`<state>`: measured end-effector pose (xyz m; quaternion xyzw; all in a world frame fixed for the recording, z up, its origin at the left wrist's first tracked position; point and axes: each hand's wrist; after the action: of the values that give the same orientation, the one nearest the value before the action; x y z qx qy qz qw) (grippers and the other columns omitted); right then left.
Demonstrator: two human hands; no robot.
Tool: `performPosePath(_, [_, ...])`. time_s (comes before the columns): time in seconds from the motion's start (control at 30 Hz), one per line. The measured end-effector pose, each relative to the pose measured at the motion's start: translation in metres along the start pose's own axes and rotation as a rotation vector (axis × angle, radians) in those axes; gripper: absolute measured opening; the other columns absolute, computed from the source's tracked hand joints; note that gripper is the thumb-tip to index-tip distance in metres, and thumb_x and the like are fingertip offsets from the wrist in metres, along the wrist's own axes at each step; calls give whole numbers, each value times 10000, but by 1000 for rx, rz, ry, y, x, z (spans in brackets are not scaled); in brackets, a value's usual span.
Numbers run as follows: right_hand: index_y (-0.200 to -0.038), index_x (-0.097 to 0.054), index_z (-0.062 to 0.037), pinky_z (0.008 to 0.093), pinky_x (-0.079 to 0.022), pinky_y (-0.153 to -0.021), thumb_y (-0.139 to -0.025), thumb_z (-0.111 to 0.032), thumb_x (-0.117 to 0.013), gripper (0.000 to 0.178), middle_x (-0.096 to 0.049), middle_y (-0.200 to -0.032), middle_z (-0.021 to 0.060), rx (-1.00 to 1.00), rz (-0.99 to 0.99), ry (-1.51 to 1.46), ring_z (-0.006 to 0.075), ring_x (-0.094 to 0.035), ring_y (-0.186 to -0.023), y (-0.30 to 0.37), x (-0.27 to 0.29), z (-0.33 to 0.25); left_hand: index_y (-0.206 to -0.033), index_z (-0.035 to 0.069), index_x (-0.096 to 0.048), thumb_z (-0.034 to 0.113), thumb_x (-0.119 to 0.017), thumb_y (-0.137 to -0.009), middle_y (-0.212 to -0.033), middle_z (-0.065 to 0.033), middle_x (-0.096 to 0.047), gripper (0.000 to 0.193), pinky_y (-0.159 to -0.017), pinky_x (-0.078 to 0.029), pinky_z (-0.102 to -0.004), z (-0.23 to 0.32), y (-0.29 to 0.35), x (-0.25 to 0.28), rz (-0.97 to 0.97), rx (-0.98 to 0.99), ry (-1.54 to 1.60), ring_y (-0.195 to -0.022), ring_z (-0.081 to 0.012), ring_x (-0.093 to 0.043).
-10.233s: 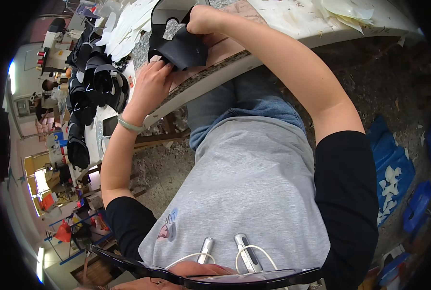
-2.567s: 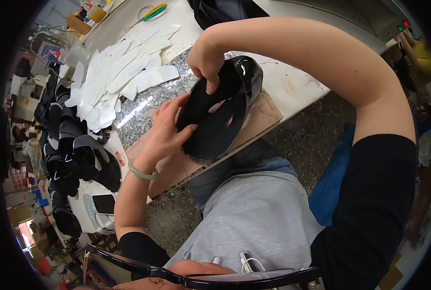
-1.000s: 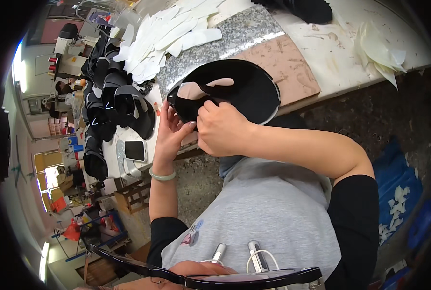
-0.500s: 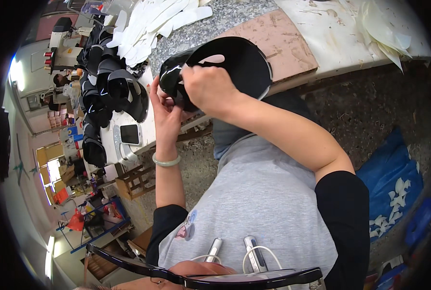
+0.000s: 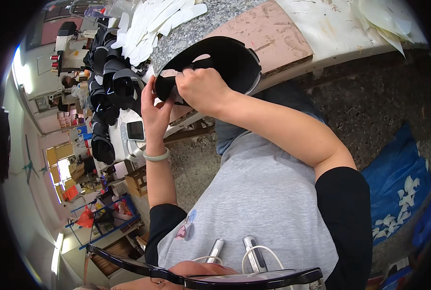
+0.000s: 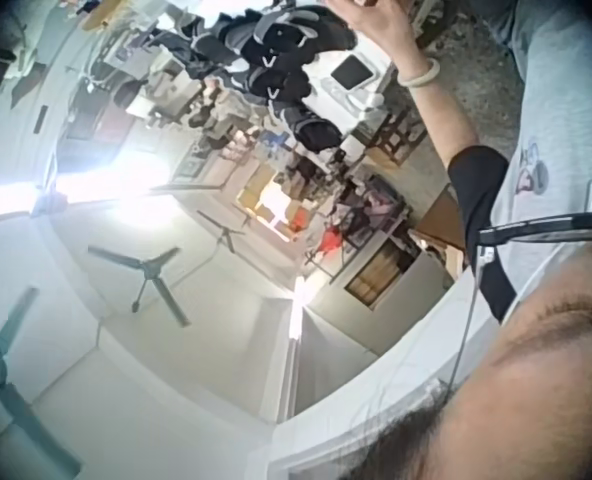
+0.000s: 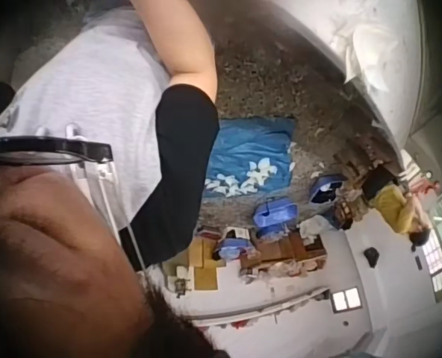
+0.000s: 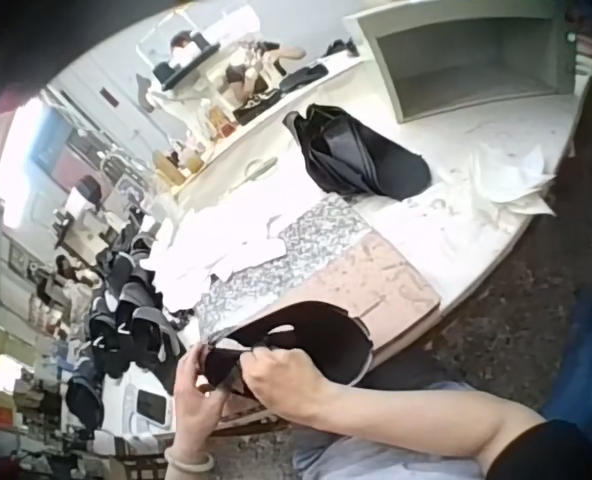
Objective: The person removes a heated lining piece from a heating box by hand, attaches it to a shoe heel component, and wraps and presses the outer shoe material over it to assemble the parts.
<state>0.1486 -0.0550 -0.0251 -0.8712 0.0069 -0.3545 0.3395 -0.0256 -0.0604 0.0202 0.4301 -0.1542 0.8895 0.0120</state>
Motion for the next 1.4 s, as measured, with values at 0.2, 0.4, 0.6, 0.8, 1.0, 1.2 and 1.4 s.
performPosePath(0.2, [-744,-558,-5,346,-545,-529,-721,-71,-594,79,-604,-706,147,-153,64,-82,282,-657,-609,-4,1,6,-1369,5,-395,-76,-605,-790,-1156,-74,-551,621,-819,-465,-217,-6,2,-4,-73,82,46,-942,-104,-563])
performPosePath(0.4, [-749,-626,18,433,-529,-615,-815,-184,-581,217,-623,-693,228,-331,-9,-317,362,-639,-674,-5,6,19,-1408,42,-346,-142,-527,-782,-1231,-93,-516,678,-833,-467,-232,-17,-5,-2,-163,168,312,-993,-119,-566])
performPosePath(0.6, [-781,-605,-44,368,-513,-544,-845,-188,-612,158,-619,-678,104,-120,130,-261,286,-634,-615,4,2,8,-1413,55,-320,-151,-524,-762,-1412,-94,-336,713,-864,-503,-275,-6,-9,-6,-86,-103,202,-1217,-174,-451])
performPosePath(0.8, [-840,-576,-58,295,-530,-585,-864,-233,-593,177,-635,-729,75,29,44,6,225,-669,-772,27,-9,-14,-1400,23,-341,-124,-569,-801,-1394,-106,-397,657,-866,-492,-248,-26,-3,16,-183,150,414,-1212,-178,-462])
performPosePath(1.0, [-1182,-478,85,392,-365,-1016,-786,-333,-640,598,-543,-1191,234,183,-124,-44,324,-496,-1172,45,12,-9,-1402,23,-365,-139,-536,-813,-1390,-77,-424,635,-976,-416,-272,-36,9,16,-110,137,532,-1222,-155,-453])
performPosePath(1.2, [-1303,-437,31,405,-271,-1090,-780,-406,-636,710,-419,-1372,169,315,-369,69,270,-329,-1330,51,22,0,-1376,6,-411,-97,-569,-769,-1356,-59,-466,635,-1017,-349,-276,-38,5,24,-179,264,690,-1212,-153,-454])
performPosePath(1.4, [-1283,-457,26,413,-293,-1077,-798,-370,-645,654,-445,-1343,167,341,-400,64,286,-343,-1317,43,27,-4,-1051,-7,-621,162,-640,-824,-878,-114,-675,284,-750,-491,-290,-5,-12,2,216,69,-18,-838,-190,-646])
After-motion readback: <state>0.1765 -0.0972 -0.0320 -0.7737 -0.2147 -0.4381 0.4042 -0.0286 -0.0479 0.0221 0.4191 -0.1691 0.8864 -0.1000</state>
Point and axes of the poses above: each hand's wrist, its own y-axis away from the middle knuckle, its own x-axis out of the back of the hand, z = x × y
